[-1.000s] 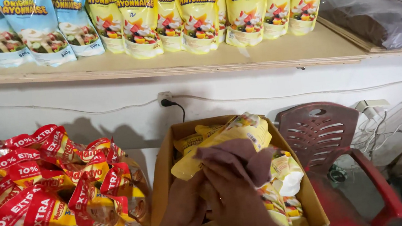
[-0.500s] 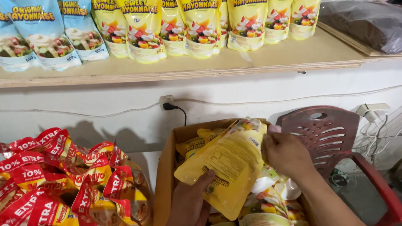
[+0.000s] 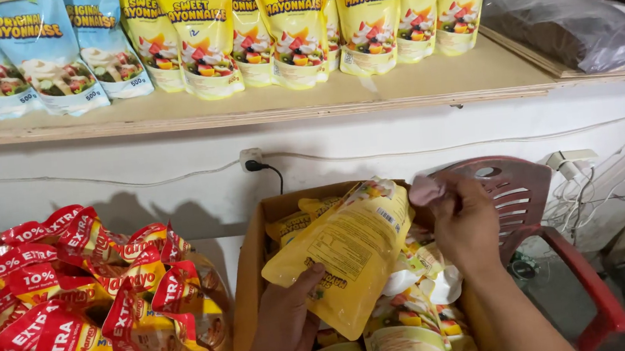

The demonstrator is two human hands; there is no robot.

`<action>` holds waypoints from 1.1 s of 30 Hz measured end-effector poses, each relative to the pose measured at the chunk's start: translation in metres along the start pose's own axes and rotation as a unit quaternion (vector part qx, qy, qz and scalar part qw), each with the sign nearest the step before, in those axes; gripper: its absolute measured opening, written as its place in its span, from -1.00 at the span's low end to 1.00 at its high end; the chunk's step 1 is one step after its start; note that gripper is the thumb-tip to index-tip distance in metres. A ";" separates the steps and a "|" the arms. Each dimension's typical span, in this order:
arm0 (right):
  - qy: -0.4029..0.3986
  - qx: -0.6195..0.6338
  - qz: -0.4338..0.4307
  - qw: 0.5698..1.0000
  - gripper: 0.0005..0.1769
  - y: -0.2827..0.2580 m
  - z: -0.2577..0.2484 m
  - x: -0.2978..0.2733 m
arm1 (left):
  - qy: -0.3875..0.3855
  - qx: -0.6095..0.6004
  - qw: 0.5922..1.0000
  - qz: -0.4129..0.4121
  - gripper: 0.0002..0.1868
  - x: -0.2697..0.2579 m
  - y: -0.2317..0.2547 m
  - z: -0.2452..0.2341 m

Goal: The person takes yellow packets of sweet mayonnaise from a cardboard box, wipes them with a pink cloth, and places them on a shelf. The person repeats this process for multiple packets, arranging them in a row on the shelf.

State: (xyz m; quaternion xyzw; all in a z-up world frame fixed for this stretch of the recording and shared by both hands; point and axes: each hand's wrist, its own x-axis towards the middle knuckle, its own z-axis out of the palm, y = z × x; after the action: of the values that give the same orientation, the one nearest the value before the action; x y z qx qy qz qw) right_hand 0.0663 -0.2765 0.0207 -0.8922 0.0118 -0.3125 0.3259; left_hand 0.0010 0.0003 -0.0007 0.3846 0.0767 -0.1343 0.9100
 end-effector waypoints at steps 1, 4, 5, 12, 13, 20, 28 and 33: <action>0.097 0.035 -0.066 0.992 -0.67 -0.011 -0.003 0.001 | 0.010 0.002 1.000 -0.007 -0.51 0.001 -0.001 -0.001; 0.058 0.352 0.098 0.929 -0.52 -0.044 0.005 0.004 | -0.003 0.005 1.000 -0.015 -0.52 0.000 0.001 -0.001; 0.060 0.352 0.100 0.929 -0.52 -0.046 0.011 0.000 | -0.004 0.007 1.000 -0.017 -0.52 -0.002 0.001 -0.001; -0.117 0.075 -0.050 0.989 -0.39 -0.098 0.024 -0.065 | -0.003 0.007 1.000 0.005 -0.56 -0.011 0.009 0.012; -0.172 0.102 0.049 0.979 -0.38 -0.109 0.022 -0.085 | -0.026 -0.009 1.000 0.004 -0.56 -0.009 0.007 0.009; -0.167 0.202 0.056 0.964 -0.45 -0.117 -0.020 -0.060 | 0.001 0.032 0.999 -0.008 -0.55 -0.009 0.005 0.004; -0.059 -0.154 -0.189 0.968 -0.72 -0.078 0.013 -0.091 | -0.004 0.020 1.000 -0.012 -0.54 -0.004 0.008 0.009; -0.044 -0.019 -0.128 0.991 -0.54 -0.138 -0.039 -0.060 | -0.047 0.028 0.998 0.020 -0.52 -0.016 0.010 0.018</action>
State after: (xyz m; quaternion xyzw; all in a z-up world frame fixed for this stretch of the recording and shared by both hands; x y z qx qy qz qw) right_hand -0.0288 -0.1766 0.0923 -0.9053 -0.1108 -0.3120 0.2660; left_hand -0.0100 -0.0030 0.0227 0.4050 0.0221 -0.1359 0.9039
